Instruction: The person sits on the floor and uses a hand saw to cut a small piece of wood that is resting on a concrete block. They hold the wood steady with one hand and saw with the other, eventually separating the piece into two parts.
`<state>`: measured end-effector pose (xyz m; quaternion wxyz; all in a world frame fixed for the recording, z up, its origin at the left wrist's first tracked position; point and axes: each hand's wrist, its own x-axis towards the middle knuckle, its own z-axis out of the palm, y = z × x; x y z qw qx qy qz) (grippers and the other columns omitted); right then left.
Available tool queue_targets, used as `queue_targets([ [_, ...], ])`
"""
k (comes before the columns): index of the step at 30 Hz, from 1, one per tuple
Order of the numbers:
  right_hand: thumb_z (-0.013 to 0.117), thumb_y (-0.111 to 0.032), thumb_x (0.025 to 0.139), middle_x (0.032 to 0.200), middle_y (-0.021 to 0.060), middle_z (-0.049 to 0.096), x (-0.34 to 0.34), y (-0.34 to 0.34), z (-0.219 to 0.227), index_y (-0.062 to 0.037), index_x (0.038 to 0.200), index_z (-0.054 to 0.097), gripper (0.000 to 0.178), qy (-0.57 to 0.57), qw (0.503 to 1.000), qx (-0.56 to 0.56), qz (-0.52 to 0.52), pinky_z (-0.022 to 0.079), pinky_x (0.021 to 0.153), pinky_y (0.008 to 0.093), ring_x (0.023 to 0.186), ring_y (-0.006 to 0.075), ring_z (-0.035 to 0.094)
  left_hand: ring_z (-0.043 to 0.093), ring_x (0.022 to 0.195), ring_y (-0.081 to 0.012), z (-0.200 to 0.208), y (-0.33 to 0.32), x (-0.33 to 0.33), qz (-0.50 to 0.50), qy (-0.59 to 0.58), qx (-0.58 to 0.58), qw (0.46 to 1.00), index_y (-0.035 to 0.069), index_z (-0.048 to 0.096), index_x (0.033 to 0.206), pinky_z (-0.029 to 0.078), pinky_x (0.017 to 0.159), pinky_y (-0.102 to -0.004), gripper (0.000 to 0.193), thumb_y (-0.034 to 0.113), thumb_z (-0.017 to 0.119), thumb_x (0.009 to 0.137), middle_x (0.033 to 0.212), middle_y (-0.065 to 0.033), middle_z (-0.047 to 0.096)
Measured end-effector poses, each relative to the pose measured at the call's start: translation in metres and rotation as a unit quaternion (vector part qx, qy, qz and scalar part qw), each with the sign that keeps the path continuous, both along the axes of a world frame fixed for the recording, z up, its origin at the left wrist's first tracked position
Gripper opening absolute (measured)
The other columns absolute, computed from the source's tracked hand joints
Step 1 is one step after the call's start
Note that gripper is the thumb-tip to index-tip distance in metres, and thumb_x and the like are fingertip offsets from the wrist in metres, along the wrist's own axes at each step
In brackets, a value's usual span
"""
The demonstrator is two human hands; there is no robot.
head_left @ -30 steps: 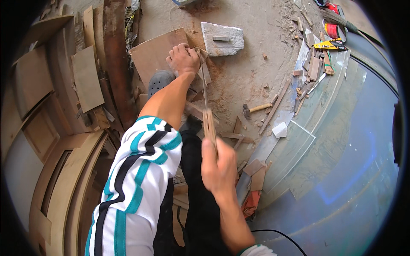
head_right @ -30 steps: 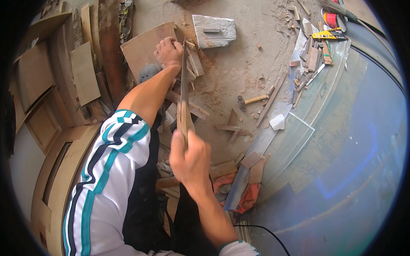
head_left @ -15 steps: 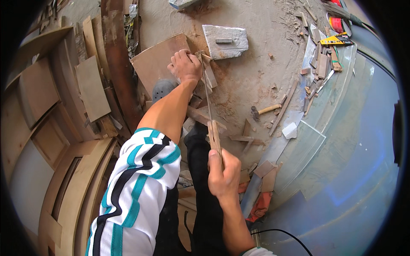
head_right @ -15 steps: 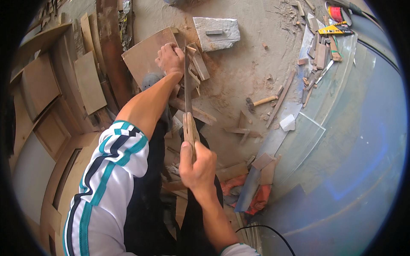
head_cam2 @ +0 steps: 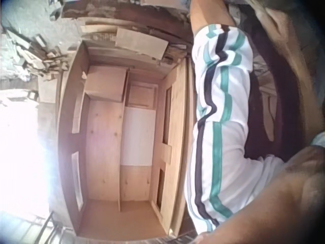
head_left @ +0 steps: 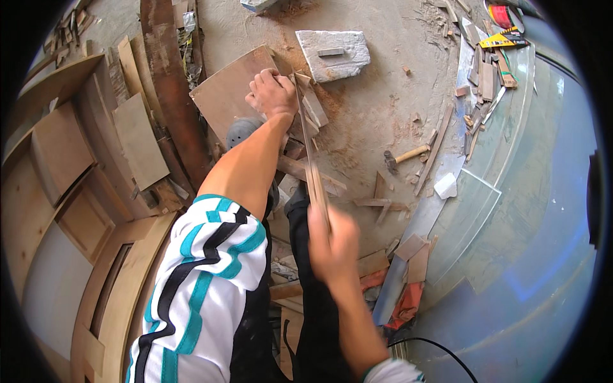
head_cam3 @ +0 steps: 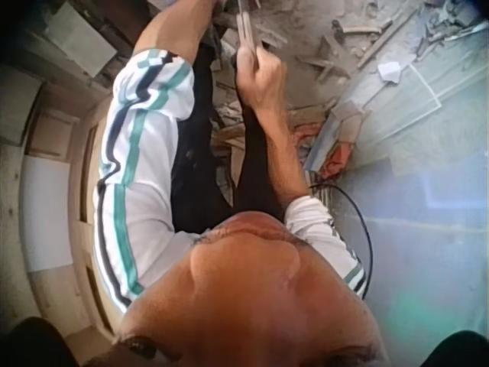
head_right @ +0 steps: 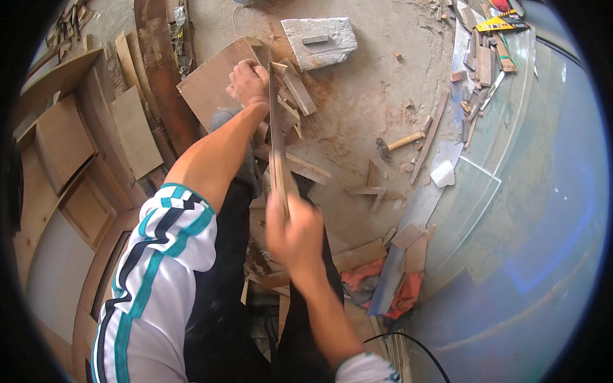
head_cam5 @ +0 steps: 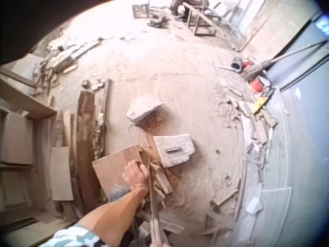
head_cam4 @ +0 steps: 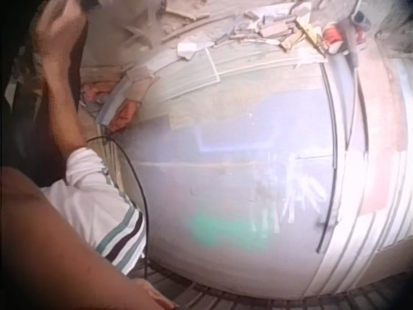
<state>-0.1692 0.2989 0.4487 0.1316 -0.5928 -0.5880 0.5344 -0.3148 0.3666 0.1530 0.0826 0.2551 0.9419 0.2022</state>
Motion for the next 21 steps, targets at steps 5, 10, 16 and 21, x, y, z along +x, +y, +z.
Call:
queue_targets([
  [5, 0.054, -0.031, 0.096, 0.070, 0.0302, 0.061, -0.043, 0.064, -0.119, 0.0039, 0.072, 0.061, 0.043, -0.053, 0.998, -0.001, -0.017, 0.048, 0.060, 0.0510, 0.066, 0.0485, 0.062, 0.059, 0.103, -0.0237, -0.003, -0.002, 0.009, -0.010, 0.007, 0.000, 1.000, 0.021, 0.065, 0.097, 0.038, 0.088, -0.0480, 0.018, 0.029, 0.058, 0.082, 0.100, 0.0000, 0.064],
  [10, 0.057, -0.030, 0.095, 0.072, 0.0301, 0.062, 0.000, -0.016, 0.012, 0.0006, 0.078, 0.061, 0.035, -0.060, 0.996, -0.070, -0.012, 0.049, 0.059, 0.0518, 0.066, 0.0495, 0.062, 0.059, 0.102, -0.0239, -0.006, -0.001, 0.000, 0.005, 0.008, -0.001, 1.000, 0.020, 0.065, 0.096, 0.038, 0.089, -0.0480, 0.017, 0.026, 0.057, 0.082, 0.100, 0.0002, 0.065],
  [16, 0.055, -0.030, 0.097, 0.065, 0.0274, 0.057, -0.022, 0.047, -0.129, 0.0059, 0.076, 0.059, 0.042, -0.033, 0.999, 0.005, -0.003, 0.043, 0.057, 0.0458, 0.060, 0.0437, 0.058, 0.059, 0.101, -0.0247, -0.003, 0.004, 0.011, -0.015, 0.017, -0.001, 1.000, 0.019, 0.064, 0.098, 0.040, 0.086, -0.0479, 0.019, 0.027, 0.058, 0.082, 0.101, -0.0007, 0.065],
  [21, 0.055, -0.024, 0.097, 0.070, 0.0284, 0.060, -0.024, 0.003, -0.052, 0.0022, 0.078, 0.063, 0.033, -0.044, 0.998, 0.040, -0.020, 0.046, 0.058, 0.0449, 0.068, 0.0385, 0.068, 0.059, 0.102, -0.0254, -0.010, 0.006, -0.003, -0.008, 0.018, -0.003, 1.000, 0.018, 0.064, 0.096, 0.039, 0.088, -0.0483, 0.018, 0.027, 0.057, 0.083, 0.102, -0.0015, 0.065],
])
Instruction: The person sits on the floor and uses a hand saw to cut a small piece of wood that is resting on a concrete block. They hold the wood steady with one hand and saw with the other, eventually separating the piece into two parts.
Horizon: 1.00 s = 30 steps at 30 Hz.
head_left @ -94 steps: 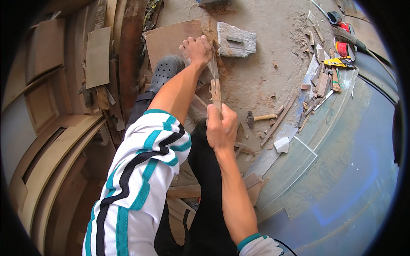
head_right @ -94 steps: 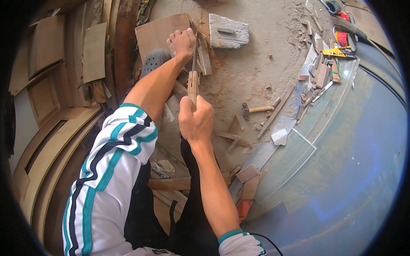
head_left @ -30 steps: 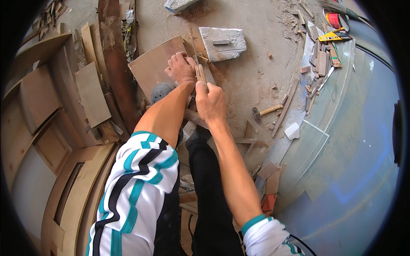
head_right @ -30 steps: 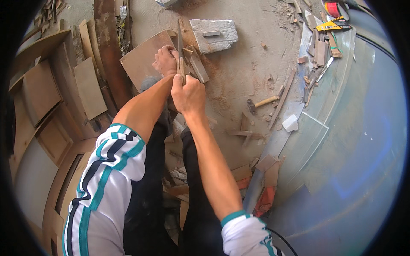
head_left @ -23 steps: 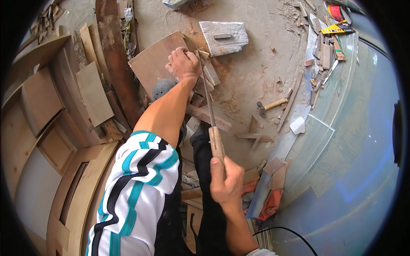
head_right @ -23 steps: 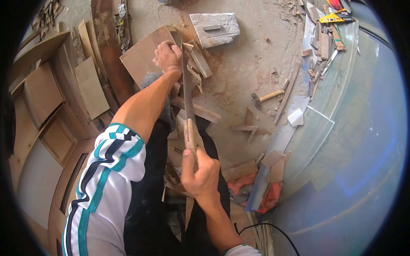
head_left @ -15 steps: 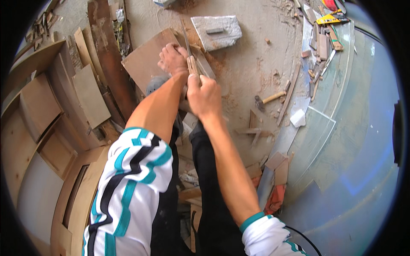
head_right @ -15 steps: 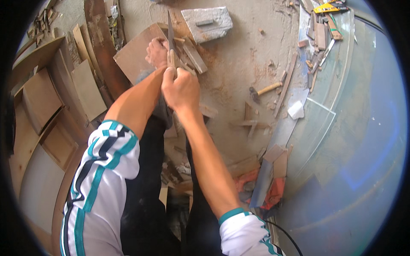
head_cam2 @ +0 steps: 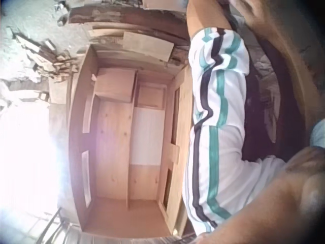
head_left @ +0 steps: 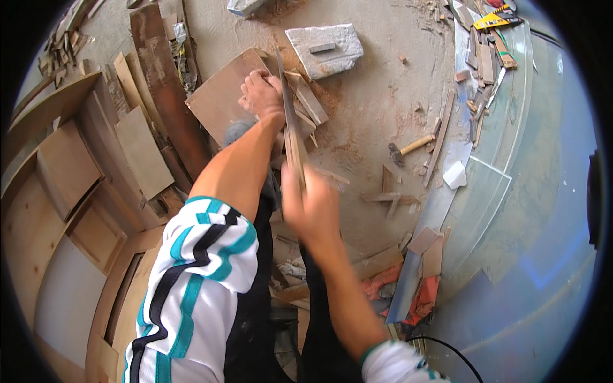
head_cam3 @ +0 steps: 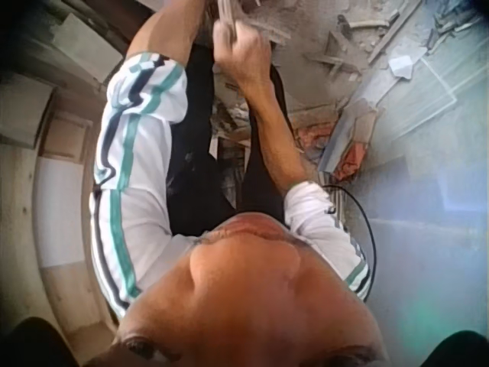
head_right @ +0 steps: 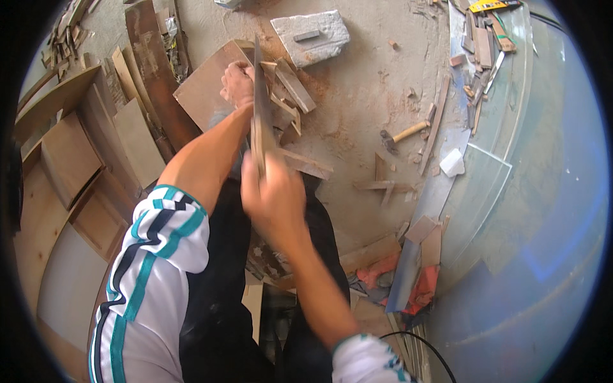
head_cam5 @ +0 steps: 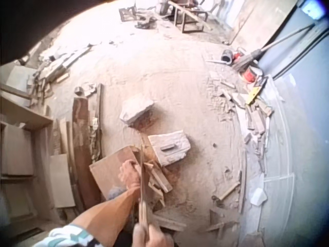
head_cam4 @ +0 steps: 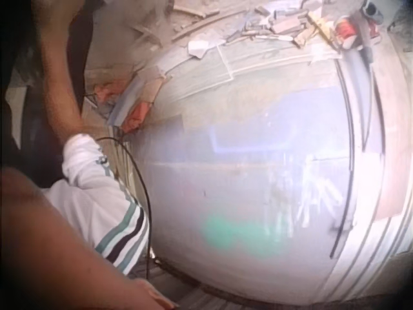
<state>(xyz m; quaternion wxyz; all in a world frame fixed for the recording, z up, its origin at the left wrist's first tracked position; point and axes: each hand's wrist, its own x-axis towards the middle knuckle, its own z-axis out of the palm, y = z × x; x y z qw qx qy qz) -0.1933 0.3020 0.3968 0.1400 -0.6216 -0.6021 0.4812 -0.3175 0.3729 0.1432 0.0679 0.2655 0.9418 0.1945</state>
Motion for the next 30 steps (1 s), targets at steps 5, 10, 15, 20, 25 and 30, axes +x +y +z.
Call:
queue_targets([
  [5, 0.055, -0.020, 0.098, 0.071, 0.0250, 0.060, 0.041, -0.025, 0.006, 0.0014, 0.081, 0.063, 0.028, 0.063, 0.998, -0.004, 0.005, 0.043, 0.055, 0.0406, 0.059, 0.0340, 0.059, 0.058, 0.104, -0.0243, 0.009, -0.007, 0.002, 0.002, -0.026, -0.008, 1.000, 0.018, 0.064, 0.096, 0.036, 0.092, -0.0486, 0.018, 0.027, 0.056, 0.083, 0.101, -0.0010, 0.065],
  [10, 0.052, -0.034, 0.098, 0.072, 0.0308, 0.062, -0.008, 0.059, -0.085, 0.0023, 0.071, 0.059, 0.046, 0.020, 1.000, -0.009, 0.003, 0.048, 0.061, 0.0513, 0.070, 0.0500, 0.061, 0.059, 0.103, -0.0233, -0.001, -0.003, 0.007, -0.009, -0.011, -0.012, 1.000, 0.020, 0.064, 0.097, 0.039, 0.089, -0.0484, 0.019, 0.028, 0.057, 0.081, 0.100, 0.0000, 0.065],
  [15, 0.058, -0.027, 0.096, 0.076, 0.0288, 0.065, 0.035, -0.034, 0.039, -0.0006, 0.078, 0.062, 0.032, -0.016, 0.997, -0.069, 0.013, 0.052, 0.058, 0.0476, 0.066, 0.0456, 0.066, 0.059, 0.102, -0.0249, 0.003, -0.013, 0.002, -0.007, -0.011, -0.014, 1.000, 0.020, 0.063, 0.096, 0.039, 0.087, -0.0493, 0.019, 0.028, 0.056, 0.081, 0.098, -0.0011, 0.064],
  [20, 0.054, -0.021, 0.098, 0.065, 0.0234, 0.056, 0.032, -0.011, -0.014, 0.0030, 0.082, 0.064, 0.031, 0.036, 0.999, 0.004, 0.009, 0.045, 0.054, 0.0410, 0.056, 0.0358, 0.060, 0.058, 0.102, -0.0262, 0.009, -0.006, 0.008, -0.012, -0.016, -0.034, 0.999, 0.018, 0.062, 0.094, 0.039, 0.087, -0.0502, 0.018, 0.028, 0.055, 0.082, 0.098, -0.0029, 0.063],
  [25, 0.053, -0.032, 0.098, 0.071, 0.0298, 0.060, -0.020, 0.052, -0.052, 0.0030, 0.073, 0.060, 0.044, -0.039, 0.999, -0.015, -0.002, 0.047, 0.057, 0.0499, 0.067, 0.0494, 0.061, 0.058, 0.104, -0.0249, 0.001, -0.019, 0.013, -0.018, -0.025, -0.032, 0.999, 0.019, 0.063, 0.094, 0.039, 0.087, -0.0501, 0.016, 0.027, 0.057, 0.081, 0.100, -0.0022, 0.063],
  [30, 0.057, -0.023, 0.096, 0.069, 0.0279, 0.060, 0.025, -0.024, 0.083, 0.0020, 0.082, 0.063, 0.030, 0.001, 0.996, -0.088, -0.015, 0.048, 0.056, 0.0490, 0.062, 0.0467, 0.062, 0.058, 0.104, -0.0252, 0.002, -0.012, 0.001, -0.013, -0.022, -0.021, 0.999, 0.019, 0.063, 0.094, 0.039, 0.087, -0.0494, 0.017, 0.027, 0.055, 0.082, 0.100, -0.0023, 0.063],
])
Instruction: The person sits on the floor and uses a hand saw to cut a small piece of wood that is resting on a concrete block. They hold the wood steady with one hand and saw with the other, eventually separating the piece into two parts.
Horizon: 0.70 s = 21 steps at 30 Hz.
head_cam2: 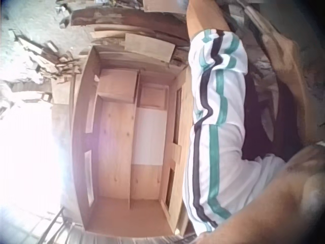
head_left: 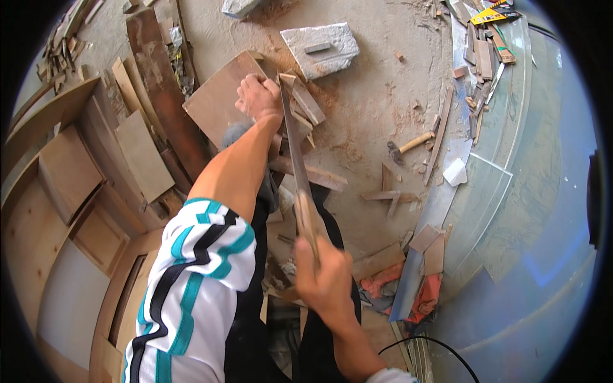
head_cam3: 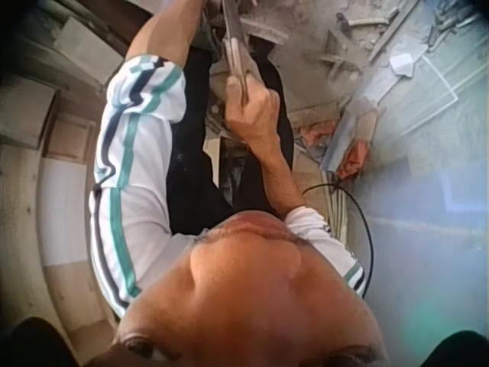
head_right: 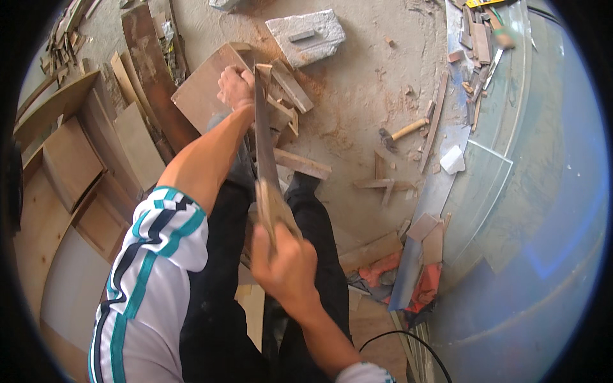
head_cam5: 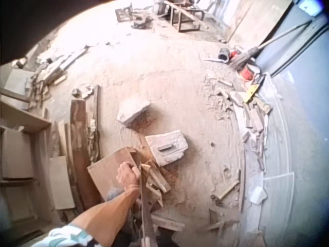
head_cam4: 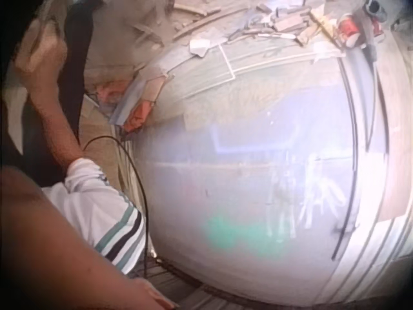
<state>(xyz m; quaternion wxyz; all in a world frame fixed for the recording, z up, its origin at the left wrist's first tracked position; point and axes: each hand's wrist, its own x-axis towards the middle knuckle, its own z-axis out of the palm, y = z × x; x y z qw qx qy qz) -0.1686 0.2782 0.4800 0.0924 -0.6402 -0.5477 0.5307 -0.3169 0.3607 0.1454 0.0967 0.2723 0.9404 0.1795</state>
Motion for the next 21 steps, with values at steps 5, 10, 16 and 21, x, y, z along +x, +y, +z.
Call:
queue_targets([
  [5, 0.055, -0.024, 0.096, 0.073, 0.0297, 0.062, -0.026, 0.050, -0.123, 0.0021, 0.080, 0.064, 0.032, -0.019, 0.998, 0.038, 0.043, 0.048, 0.056, 0.0477, 0.066, 0.0479, 0.062, 0.059, 0.100, -0.0263, -0.001, 0.004, 0.013, 0.000, 0.001, 0.009, 1.000, 0.019, 0.063, 0.092, 0.039, 0.086, -0.0501, 0.016, 0.027, 0.055, 0.081, 0.098, -0.0017, 0.064],
  [10, 0.057, -0.030, 0.096, 0.070, 0.0299, 0.060, -0.042, 0.063, -0.090, 0.0035, 0.077, 0.062, 0.039, -0.027, 0.999, 0.032, 0.002, 0.049, 0.060, 0.0516, 0.070, 0.0494, 0.062, 0.060, 0.099, -0.0266, -0.016, 0.000, 0.002, 0.001, 0.016, 0.018, 1.000, 0.018, 0.063, 0.092, 0.040, 0.084, -0.0513, 0.017, 0.029, 0.056, 0.081, 0.097, -0.0018, 0.064],
  [16, 0.061, -0.016, 0.093, 0.066, 0.0252, 0.059, 0.021, 0.003, 0.015, -0.0009, 0.080, 0.063, 0.020, 0.003, 1.000, -0.015, 0.007, 0.046, 0.051, 0.0435, 0.056, 0.0399, 0.063, 0.059, 0.100, -0.0265, 0.004, 0.004, 0.004, 0.016, 0.010, 0.010, 1.000, 0.018, 0.063, 0.091, 0.040, 0.085, -0.0507, 0.017, 0.028, 0.055, 0.081, 0.097, -0.0020, 0.065],
  [21, 0.057, -0.031, 0.094, 0.064, 0.0277, 0.059, -0.028, 0.062, -0.151, 0.0015, 0.067, 0.057, 0.043, -0.033, 0.996, 0.075, 0.018, 0.046, 0.055, 0.0500, 0.063, 0.0465, 0.061, 0.060, 0.102, -0.0260, -0.001, 0.012, 0.007, 0.020, -0.009, -0.010, 1.000, 0.019, 0.064, 0.092, 0.042, 0.084, -0.0512, 0.018, 0.029, 0.056, 0.081, 0.098, -0.0023, 0.065],
])
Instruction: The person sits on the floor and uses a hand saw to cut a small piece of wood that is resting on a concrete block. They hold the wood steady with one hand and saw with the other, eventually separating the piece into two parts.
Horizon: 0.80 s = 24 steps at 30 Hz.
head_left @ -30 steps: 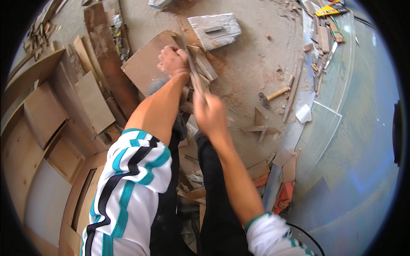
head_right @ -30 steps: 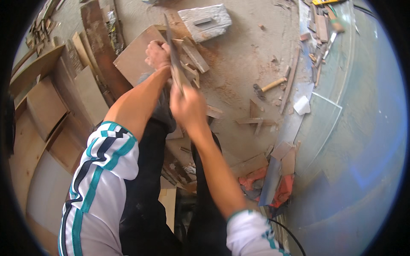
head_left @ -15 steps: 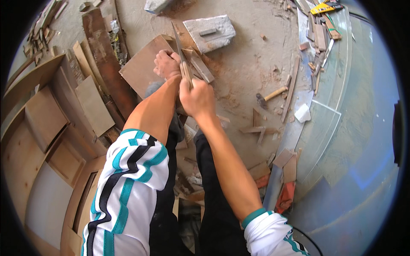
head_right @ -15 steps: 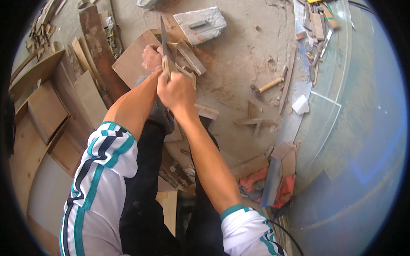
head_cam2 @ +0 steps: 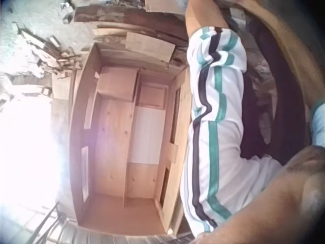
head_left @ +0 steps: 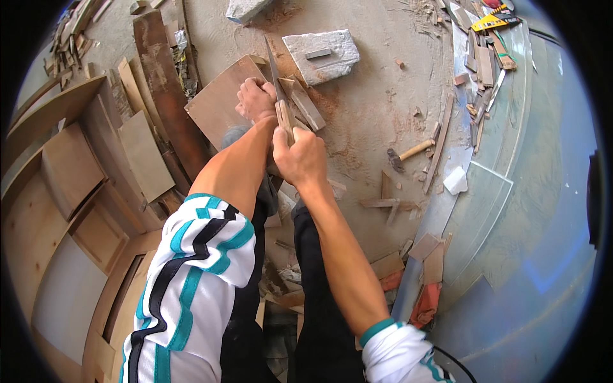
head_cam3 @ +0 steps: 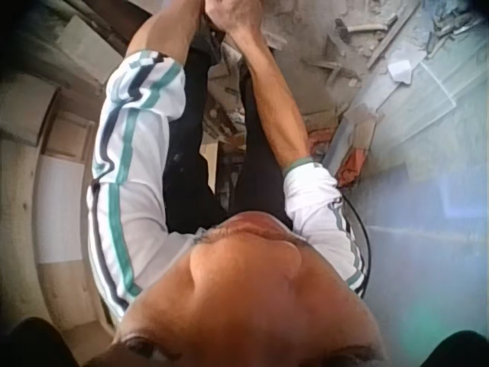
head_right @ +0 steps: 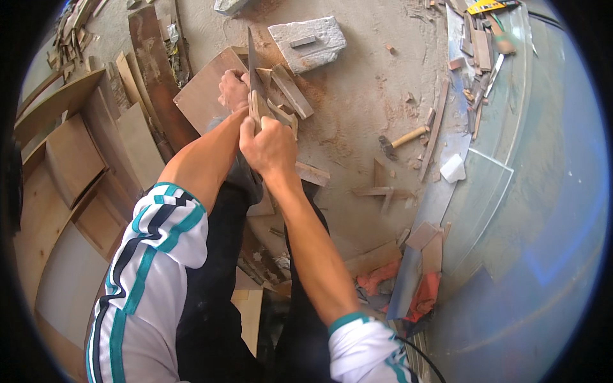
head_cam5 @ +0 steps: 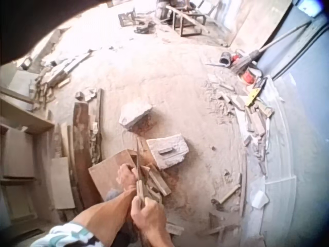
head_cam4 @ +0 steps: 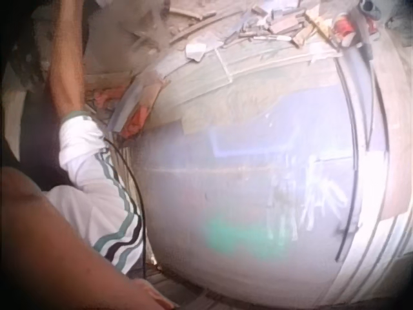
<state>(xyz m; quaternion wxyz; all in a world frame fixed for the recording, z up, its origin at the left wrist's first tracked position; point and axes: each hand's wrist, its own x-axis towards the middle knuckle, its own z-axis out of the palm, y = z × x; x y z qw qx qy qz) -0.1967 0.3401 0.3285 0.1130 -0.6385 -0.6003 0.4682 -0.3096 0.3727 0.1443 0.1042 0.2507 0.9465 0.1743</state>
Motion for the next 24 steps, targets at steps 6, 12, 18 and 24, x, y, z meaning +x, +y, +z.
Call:
queue_targets([
  [6, 0.063, -0.028, 0.091, 0.080, 0.0266, 0.068, 0.046, -0.085, 0.153, 0.0018, 0.087, 0.066, 0.030, 0.019, 0.997, -0.079, -0.015, 0.055, 0.065, 0.0482, 0.072, 0.0434, 0.069, 0.060, 0.103, -0.0275, 0.001, -0.011, -0.003, 0.000, 0.010, 0.011, 1.000, 0.018, 0.065, 0.093, 0.041, 0.086, -0.0506, 0.018, 0.028, 0.055, 0.081, 0.100, -0.0028, 0.065],
  [12, 0.061, -0.027, 0.094, 0.067, 0.0275, 0.060, 0.028, -0.023, 0.022, 0.0019, 0.074, 0.062, 0.035, 0.036, 0.999, -0.025, -0.005, 0.047, 0.057, 0.0468, 0.067, 0.0455, 0.064, 0.060, 0.101, -0.0272, 0.008, -0.006, 0.008, 0.002, 0.020, 0.014, 1.000, 0.017, 0.064, 0.092, 0.042, 0.086, -0.0507, 0.017, 0.027, 0.056, 0.080, 0.098, -0.0024, 0.065],
  [18, 0.063, -0.035, 0.095, 0.065, 0.0263, 0.060, 0.000, -0.026, 0.075, -0.0001, 0.073, 0.060, 0.041, 0.015, 1.000, -0.018, -0.019, 0.048, 0.054, 0.0493, 0.063, 0.0481, 0.062, 0.061, 0.100, -0.0260, -0.017, -0.002, -0.017, -0.012, 0.045, 0.022, 0.999, 0.017, 0.064, 0.093, 0.043, 0.083, -0.0513, 0.018, 0.029, 0.056, 0.080, 0.097, -0.0017, 0.065],
  [24, 0.061, -0.025, 0.095, 0.066, 0.0253, 0.062, 0.045, -0.060, 0.115, -0.0008, 0.075, 0.062, 0.032, 0.030, 0.998, -0.040, -0.030, 0.049, 0.054, 0.0442, 0.057, 0.0433, 0.061, 0.061, 0.099, -0.0257, -0.001, -0.007, 0.002, -0.009, 0.043, 0.009, 0.999, 0.019, 0.064, 0.091, 0.043, 0.081, -0.0507, 0.017, 0.029, 0.057, 0.080, 0.097, -0.0018, 0.065],
])
